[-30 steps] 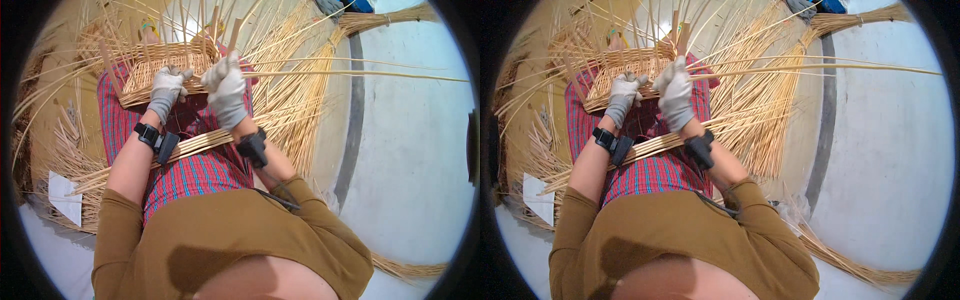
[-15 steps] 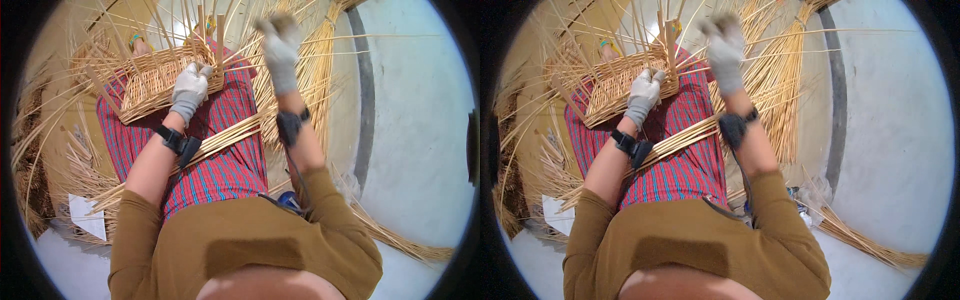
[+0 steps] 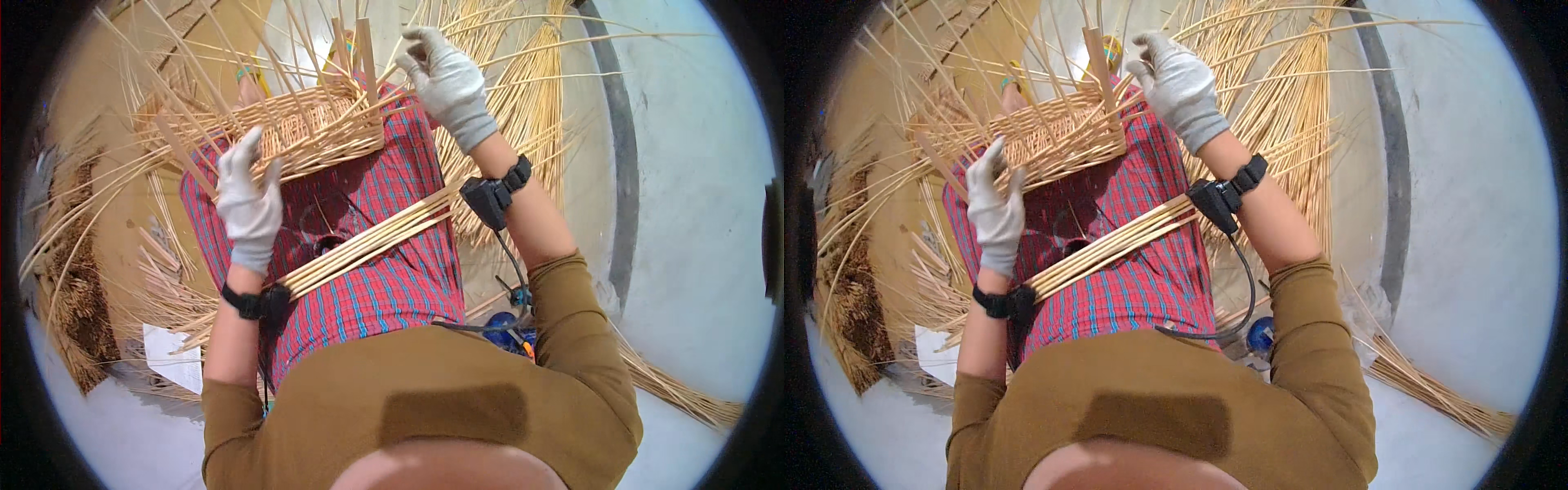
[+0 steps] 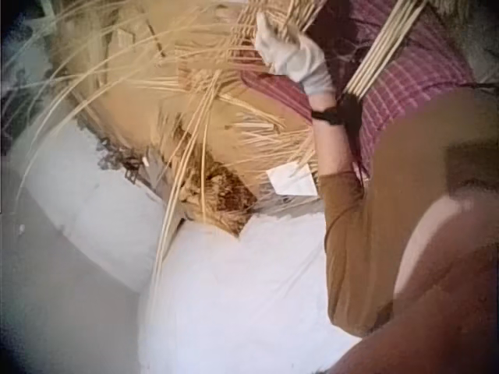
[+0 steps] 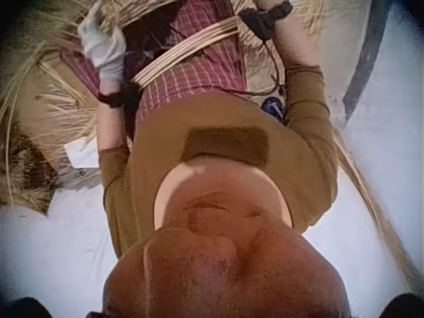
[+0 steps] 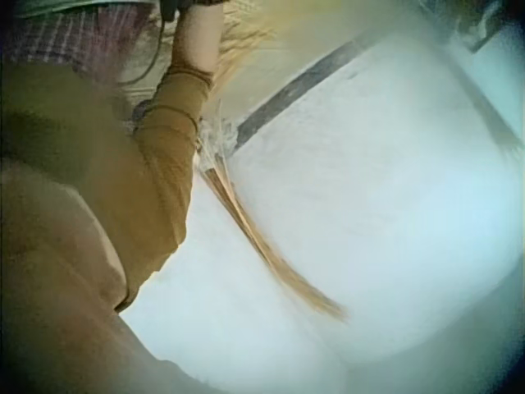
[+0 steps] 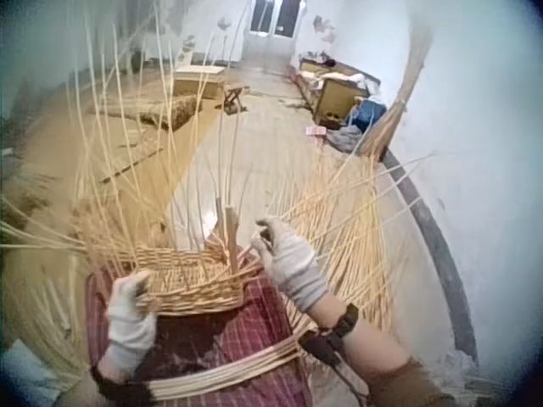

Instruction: Weaving a rectangular basket using long, flexible plant fibers.

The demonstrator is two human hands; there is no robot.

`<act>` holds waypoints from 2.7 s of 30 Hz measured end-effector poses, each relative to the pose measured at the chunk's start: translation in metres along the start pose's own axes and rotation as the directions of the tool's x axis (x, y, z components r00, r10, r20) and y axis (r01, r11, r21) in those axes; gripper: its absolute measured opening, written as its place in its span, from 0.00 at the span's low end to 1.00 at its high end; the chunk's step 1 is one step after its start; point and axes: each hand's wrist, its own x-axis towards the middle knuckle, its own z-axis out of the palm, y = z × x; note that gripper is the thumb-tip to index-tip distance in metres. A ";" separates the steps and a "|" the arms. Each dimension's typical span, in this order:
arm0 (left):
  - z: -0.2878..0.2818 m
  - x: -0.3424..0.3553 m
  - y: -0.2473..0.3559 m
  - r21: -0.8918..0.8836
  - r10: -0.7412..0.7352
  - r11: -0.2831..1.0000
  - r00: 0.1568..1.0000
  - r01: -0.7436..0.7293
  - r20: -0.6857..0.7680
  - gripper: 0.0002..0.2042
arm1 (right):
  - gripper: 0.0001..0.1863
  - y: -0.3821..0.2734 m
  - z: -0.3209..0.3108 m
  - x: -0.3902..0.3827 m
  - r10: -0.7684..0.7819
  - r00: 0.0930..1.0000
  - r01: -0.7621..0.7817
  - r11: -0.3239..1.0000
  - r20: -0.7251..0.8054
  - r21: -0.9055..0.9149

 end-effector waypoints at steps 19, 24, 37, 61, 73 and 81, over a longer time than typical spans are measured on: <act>0.091 0.036 0.022 0.366 0.193 0.872 0.914 -0.326 0.356 0.26 | 0.21 0.042 -0.017 0.066 0.290 0.806 -0.037 0.894 0.516 -0.446; 0.013 0.027 0.005 0.398 0.415 0.764 0.859 -0.507 0.299 0.45 | 0.26 -0.053 0.005 -0.002 -0.366 0.855 0.457 0.867 0.367 -0.201; -0.041 -0.006 -0.085 0.345 0.179 0.896 0.938 -0.280 0.298 0.35 | 0.40 -0.101 0.024 -0.019 -0.116 0.801 0.352 0.884 0.587 -0.306; -0.038 0.018 -0.067 0.626 -0.261 0.770 0.832 -0.126 0.489 0.43 | 0.30 0.033 0.074 -0.466 0.492 0.431 -0.811 0.579 0.757 0.086; -0.045 0.020 -0.058 0.663 -0.374 0.747 0.793 -0.050 0.481 0.43 | 0.16 0.141 0.066 -0.493 0.750 0.136 -0.463 0.626 0.648 -0.627; -0.038 0.022 -0.044 0.687 -0.381 0.726 0.810 -0.036 0.446 0.37 | 0.18 0.171 -0.004 -0.499 0.865 0.035 -0.489 0.451 0.500 -0.746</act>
